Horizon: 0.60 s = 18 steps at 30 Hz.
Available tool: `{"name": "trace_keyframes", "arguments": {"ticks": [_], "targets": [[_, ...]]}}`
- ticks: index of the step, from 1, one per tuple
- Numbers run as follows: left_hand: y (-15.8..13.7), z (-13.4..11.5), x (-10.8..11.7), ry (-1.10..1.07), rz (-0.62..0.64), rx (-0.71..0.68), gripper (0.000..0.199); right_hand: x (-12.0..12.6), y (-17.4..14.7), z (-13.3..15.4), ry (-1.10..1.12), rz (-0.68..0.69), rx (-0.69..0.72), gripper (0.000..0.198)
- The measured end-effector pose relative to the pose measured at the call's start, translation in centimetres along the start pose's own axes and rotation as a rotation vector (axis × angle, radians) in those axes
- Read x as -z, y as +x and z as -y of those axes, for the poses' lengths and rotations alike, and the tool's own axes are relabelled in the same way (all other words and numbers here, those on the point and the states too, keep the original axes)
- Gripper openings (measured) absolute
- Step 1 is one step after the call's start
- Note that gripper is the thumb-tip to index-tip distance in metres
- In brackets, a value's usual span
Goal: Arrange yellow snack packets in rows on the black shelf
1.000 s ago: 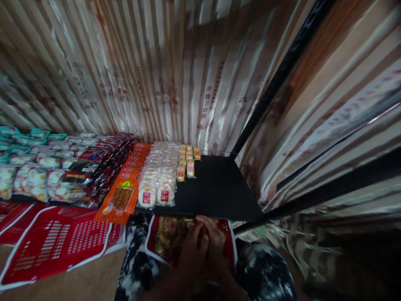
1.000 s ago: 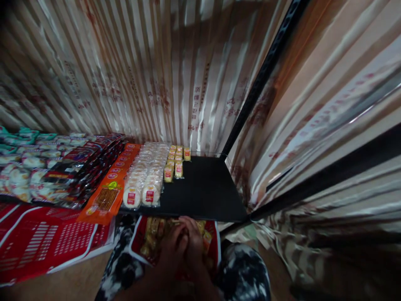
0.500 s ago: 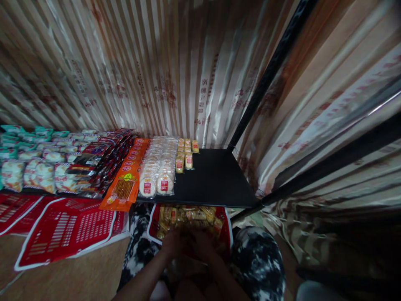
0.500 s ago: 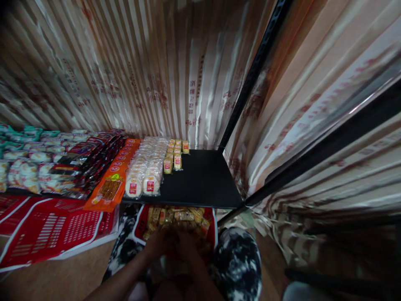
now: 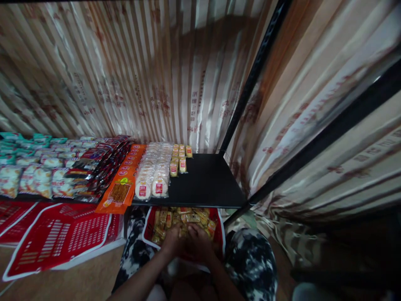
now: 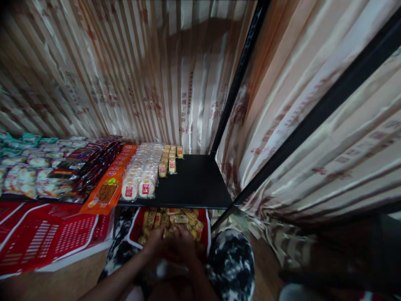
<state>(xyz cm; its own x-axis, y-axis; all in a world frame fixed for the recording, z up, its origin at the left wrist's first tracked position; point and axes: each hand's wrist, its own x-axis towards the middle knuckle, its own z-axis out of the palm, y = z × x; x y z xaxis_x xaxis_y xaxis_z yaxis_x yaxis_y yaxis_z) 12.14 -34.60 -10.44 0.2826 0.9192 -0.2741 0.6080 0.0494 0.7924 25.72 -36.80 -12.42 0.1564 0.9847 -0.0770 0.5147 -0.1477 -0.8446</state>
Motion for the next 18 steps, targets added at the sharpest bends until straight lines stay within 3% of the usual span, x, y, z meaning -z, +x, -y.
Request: {"name": "trace_keyframes", "arguments": {"ticks": [4,9,13,18], "targets": [[-0.4,-1.8,1.2,-0.081,-0.079,-0.041,0.045,0.7,-0.1,0.3,0.111,-0.056,-0.007,0.033],[-0.6,-3.6,2.8,-0.27,-0.187,-0.07,0.051,1.6,0.0,1.8,0.463,0.097,-0.135,0.043],[-0.6,-4.7,3.7,-0.554,-0.239,0.003,0.059,2.5,0.1,3.5,0.567,0.051,-0.239,0.046],[-1.1,-4.9,3.7,-0.878,-0.175,0.13,0.06,3.2,0.4,4.7,0.652,-0.033,-0.254,0.042]]}}
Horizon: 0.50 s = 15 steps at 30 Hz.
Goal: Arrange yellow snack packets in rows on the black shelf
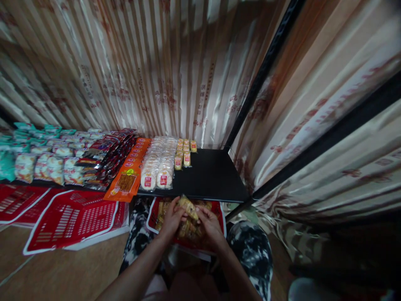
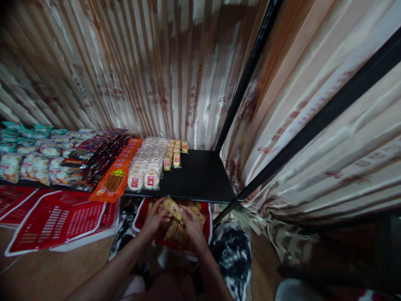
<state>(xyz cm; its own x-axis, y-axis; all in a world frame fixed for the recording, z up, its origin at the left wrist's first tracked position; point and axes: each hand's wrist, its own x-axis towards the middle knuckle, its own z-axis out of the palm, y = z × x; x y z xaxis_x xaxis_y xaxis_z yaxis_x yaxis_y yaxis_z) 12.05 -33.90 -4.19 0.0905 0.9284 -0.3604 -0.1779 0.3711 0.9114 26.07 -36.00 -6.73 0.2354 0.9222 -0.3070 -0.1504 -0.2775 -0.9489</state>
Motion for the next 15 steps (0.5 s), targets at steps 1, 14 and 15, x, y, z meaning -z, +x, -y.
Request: {"name": "trace_keyframes", "arguments": {"ticks": [1,14,15], "targets": [[-0.1,0.0,0.0,-0.023,0.013,0.007,0.06,0.0,0.0,0.1,0.012,-0.019,-0.007,0.042],[-0.8,-1.0,-0.3,0.033,0.128,-0.144,0.044,0.7,-0.5,2.1,0.094,-0.068,-0.047,0.038],[-0.8,-0.9,-0.3,0.031,0.116,-0.161,0.042,0.8,-0.5,2.3,0.094,-0.064,-0.056,0.038]]}}
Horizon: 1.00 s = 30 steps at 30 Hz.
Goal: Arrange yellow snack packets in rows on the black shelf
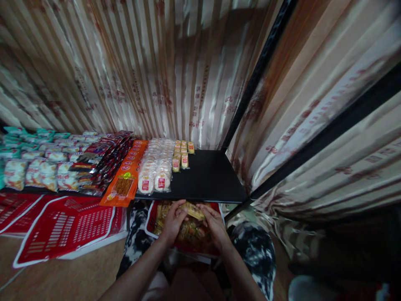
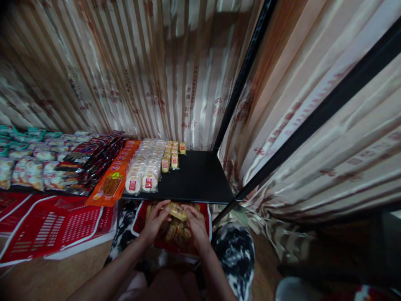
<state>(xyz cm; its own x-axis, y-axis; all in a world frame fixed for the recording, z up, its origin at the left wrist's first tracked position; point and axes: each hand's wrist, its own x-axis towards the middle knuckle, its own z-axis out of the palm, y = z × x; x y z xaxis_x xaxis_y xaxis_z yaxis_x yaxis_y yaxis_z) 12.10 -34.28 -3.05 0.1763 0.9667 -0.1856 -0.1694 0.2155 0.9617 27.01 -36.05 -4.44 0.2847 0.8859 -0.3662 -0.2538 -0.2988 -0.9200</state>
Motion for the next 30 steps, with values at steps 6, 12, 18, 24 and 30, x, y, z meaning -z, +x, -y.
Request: {"name": "trace_keyframes", "arguments": {"ticks": [6,12,18,24,30], "targets": [[0.4,0.7,-0.5,-0.01,-0.044,-0.036,0.045,0.2,0.3,0.9,0.073,0.012,-0.022,0.042],[0.8,0.9,-0.8,0.084,-0.117,0.111,0.045,-0.2,-0.1,1.9,0.181,0.055,-0.083,0.036],[0.6,1.4,-0.3,0.099,-0.039,0.192,0.052,-0.7,0.5,1.2,0.177,0.087,-0.061,0.033],[0.7,2.2,-0.1,0.029,0.092,0.209,0.053,-1.4,1.3,0.3,0.161,0.079,-0.004,0.035],[2.1,1.8,-1.1,-0.041,-0.042,0.154,0.059,-2.6,1.5,1.0,-0.026,0.17,0.107,0.032]]}}
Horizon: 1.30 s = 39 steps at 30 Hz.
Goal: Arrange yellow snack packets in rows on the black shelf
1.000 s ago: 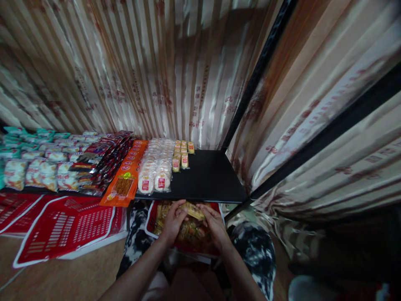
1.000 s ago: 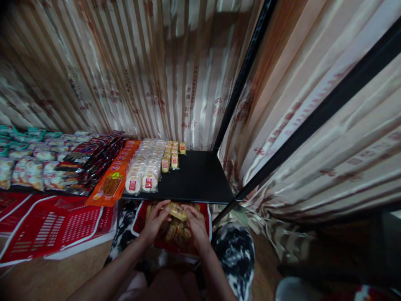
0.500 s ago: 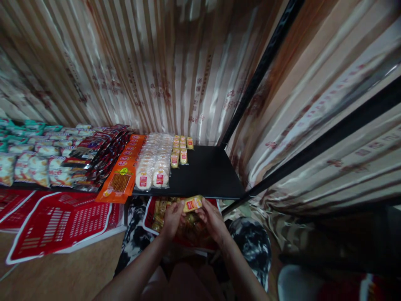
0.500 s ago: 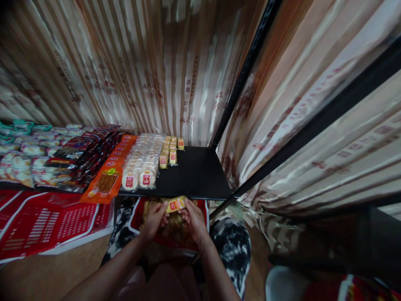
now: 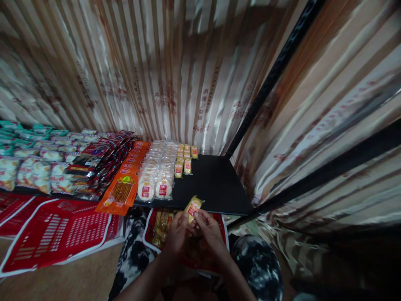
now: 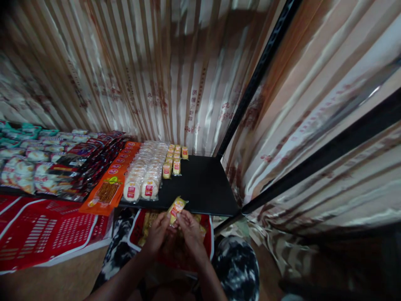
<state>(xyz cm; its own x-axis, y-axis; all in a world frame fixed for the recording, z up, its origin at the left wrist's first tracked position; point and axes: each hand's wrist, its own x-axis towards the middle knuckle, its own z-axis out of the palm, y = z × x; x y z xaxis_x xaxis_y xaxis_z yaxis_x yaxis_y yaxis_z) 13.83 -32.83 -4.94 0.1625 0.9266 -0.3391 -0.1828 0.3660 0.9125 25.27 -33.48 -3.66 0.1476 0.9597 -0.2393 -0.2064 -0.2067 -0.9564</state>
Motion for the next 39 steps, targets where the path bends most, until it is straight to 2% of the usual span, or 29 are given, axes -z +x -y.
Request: {"name": "trace_keyframes", "arguments": {"ticks": [3,5,7,9,11,13,18,24,29,33,39], "targets": [[0.8,-0.7,-0.6,0.039,-0.004,-0.024,0.054,0.0,1.1,0.5,-0.049,0.002,0.048,0.033],[1.1,-1.1,-0.9,0.155,-0.056,-0.076,0.046,0.3,2.3,1.0,-0.087,-0.01,0.076,0.035],[1.2,-1.5,-1.1,0.341,-0.17,-0.214,0.041,0.7,3.9,1.5,-0.12,-0.028,0.108,0.037],[1.2,-1.9,-1.3,0.555,-0.237,-0.411,0.044,0.9,5.7,2.2,-0.157,-0.066,0.142,0.041],[1.4,-2.2,-1.5,0.747,-0.197,-0.576,0.048,0.9,7.7,2.8,-0.214,-0.108,0.177,0.044],[2.2,-2.6,-1.8,0.895,-0.143,-0.645,0.051,0.8,9.7,3.2,-0.282,-0.126,0.218,0.045],[5.9,-3.2,-2.4,1.092,-0.147,-0.683,0.062,0.0,13.5,3.7,-0.522,-0.148,0.272,0.039],[9.2,-3.6,-2.1,1.217,-0.198,-0.758,0.061,-1.1,15.6,4.3,-0.705,-0.156,0.287,0.034],[10.4,-3.5,-1.7,1.289,-0.267,-0.772,0.06,-1.6,16.0,4.6,-0.78,-0.183,0.283,0.028],[11.0,-3.0,-1.6,1.308,-0.245,-0.793,0.059,-1.8,16.1,4.2,-0.82,-0.195,0.308,0.026],[11.0,-3.0,-1.6,1.294,-0.22,-0.804,0.057,-1.7,16.1,2.9,-0.71,-0.252,0.322,0.029]]}}
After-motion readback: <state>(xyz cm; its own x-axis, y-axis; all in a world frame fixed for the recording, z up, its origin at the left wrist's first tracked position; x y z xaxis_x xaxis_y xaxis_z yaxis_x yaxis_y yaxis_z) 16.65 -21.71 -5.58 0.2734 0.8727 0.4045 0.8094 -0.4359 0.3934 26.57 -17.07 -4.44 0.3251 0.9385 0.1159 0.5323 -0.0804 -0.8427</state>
